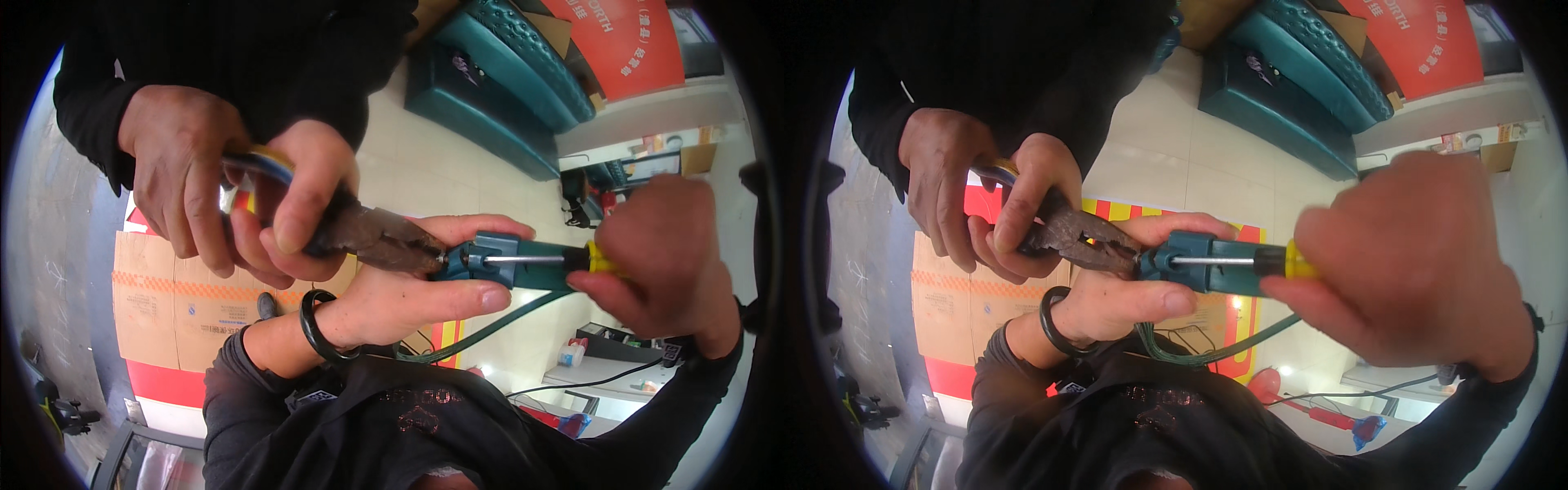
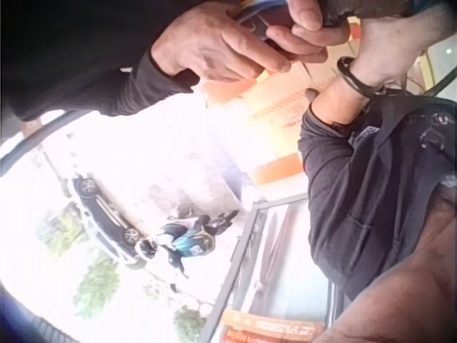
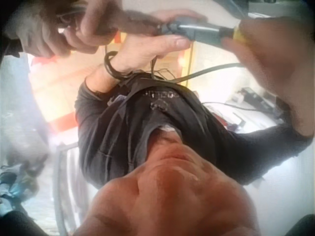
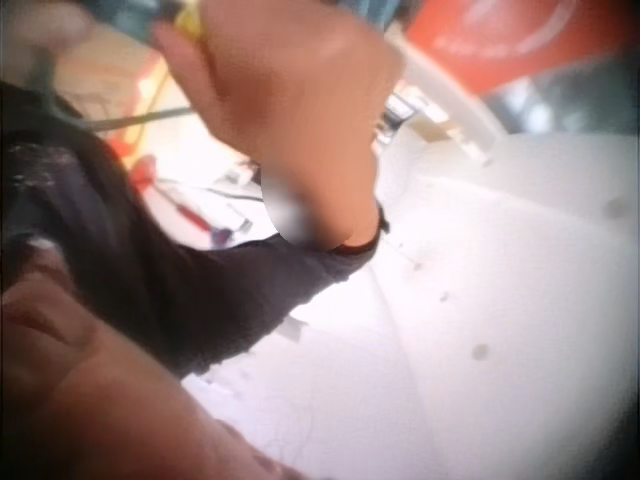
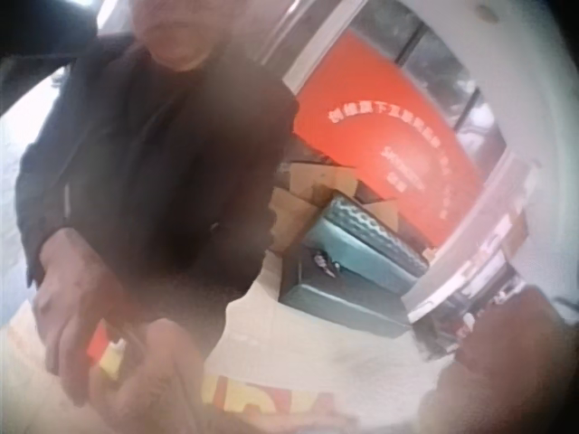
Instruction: The person uses pliers and a screwdriver to manipulate a green cable lock. They repeatedly adjust the lock mechanism, attempting to open or repair it.
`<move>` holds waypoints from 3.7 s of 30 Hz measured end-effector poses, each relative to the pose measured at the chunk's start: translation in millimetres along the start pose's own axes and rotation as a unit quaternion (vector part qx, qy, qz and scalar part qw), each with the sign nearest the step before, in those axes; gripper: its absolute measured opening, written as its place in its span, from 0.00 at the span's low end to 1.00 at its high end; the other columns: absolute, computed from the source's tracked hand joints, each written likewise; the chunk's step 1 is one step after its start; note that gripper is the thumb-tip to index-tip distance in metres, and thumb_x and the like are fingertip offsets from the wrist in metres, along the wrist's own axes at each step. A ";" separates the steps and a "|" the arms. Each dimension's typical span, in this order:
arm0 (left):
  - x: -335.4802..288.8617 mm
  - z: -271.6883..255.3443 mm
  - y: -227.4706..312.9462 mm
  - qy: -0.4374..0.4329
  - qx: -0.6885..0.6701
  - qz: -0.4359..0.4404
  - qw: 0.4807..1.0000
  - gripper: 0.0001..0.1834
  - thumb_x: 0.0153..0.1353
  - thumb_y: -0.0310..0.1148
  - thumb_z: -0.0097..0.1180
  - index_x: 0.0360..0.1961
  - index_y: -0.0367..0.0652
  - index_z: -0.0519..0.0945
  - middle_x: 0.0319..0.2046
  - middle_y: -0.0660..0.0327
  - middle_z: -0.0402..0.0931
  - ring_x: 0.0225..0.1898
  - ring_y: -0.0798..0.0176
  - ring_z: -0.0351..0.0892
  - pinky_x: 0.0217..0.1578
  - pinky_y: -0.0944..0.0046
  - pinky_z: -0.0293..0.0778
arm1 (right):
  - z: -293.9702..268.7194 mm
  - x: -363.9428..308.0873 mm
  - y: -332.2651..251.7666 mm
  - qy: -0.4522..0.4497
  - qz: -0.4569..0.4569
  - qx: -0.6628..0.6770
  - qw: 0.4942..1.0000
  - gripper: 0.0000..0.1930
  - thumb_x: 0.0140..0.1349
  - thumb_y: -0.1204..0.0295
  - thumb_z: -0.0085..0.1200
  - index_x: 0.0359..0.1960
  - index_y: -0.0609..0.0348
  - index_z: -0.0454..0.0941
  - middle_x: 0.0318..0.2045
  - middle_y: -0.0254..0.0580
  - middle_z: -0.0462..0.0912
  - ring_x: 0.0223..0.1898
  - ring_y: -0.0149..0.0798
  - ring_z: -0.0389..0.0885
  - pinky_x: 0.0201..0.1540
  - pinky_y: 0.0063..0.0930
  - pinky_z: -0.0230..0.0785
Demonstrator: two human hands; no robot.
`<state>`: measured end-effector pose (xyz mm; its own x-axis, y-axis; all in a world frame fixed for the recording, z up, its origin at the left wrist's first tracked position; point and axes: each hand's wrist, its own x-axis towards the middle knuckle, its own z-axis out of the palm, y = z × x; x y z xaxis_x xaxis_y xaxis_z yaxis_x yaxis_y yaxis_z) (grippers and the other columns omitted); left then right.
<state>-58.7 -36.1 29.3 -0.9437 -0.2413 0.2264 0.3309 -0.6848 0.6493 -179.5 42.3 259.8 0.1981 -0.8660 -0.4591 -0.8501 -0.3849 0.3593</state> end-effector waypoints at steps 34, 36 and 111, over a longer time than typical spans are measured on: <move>-15.6 -6.9 0.9 -0.020 -0.017 0.006 1.000 0.37 0.51 0.38 0.70 0.62 0.34 0.74 0.54 0.56 0.79 0.60 0.60 0.74 0.65 0.59 0.62 | -5.9 -6.1 -62.1 0.053 0.006 -0.200 0.978 0.18 0.55 0.62 0.70 0.30 0.65 0.77 0.19 0.44 0.71 0.19 0.43 0.68 0.28 0.37 0.62; -14.2 -6.0 -2.7 -0.010 -0.022 -0.005 1.000 0.37 0.52 0.39 0.69 0.61 0.33 0.74 0.52 0.56 0.80 0.50 0.64 0.78 0.55 0.64 0.70 | -4.1 -6.1 -73.3 0.072 -0.059 -0.304 0.948 0.17 0.59 0.64 0.67 0.31 0.69 0.77 0.22 0.48 0.72 0.22 0.43 0.71 0.26 0.37 0.62; -54.4 27.0 -6.1 0.034 0.208 0.037 0.977 0.33 0.63 0.39 0.65 0.64 0.31 0.70 0.56 0.55 0.77 0.56 0.62 0.77 0.58 0.61 0.71 | 60.3 -62.9 -45.1 0.154 0.118 0.226 0.954 0.25 0.44 0.59 0.77 0.25 0.57 0.69 0.19 0.43 0.68 0.17 0.46 0.69 0.21 0.34 0.58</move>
<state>-9.4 -0.3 32.6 -0.9098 -0.3354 0.2443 0.3560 -0.3281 0.8750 -183.0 133.4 223.5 0.0494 -0.9912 -0.1231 -0.9987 -0.0502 0.0033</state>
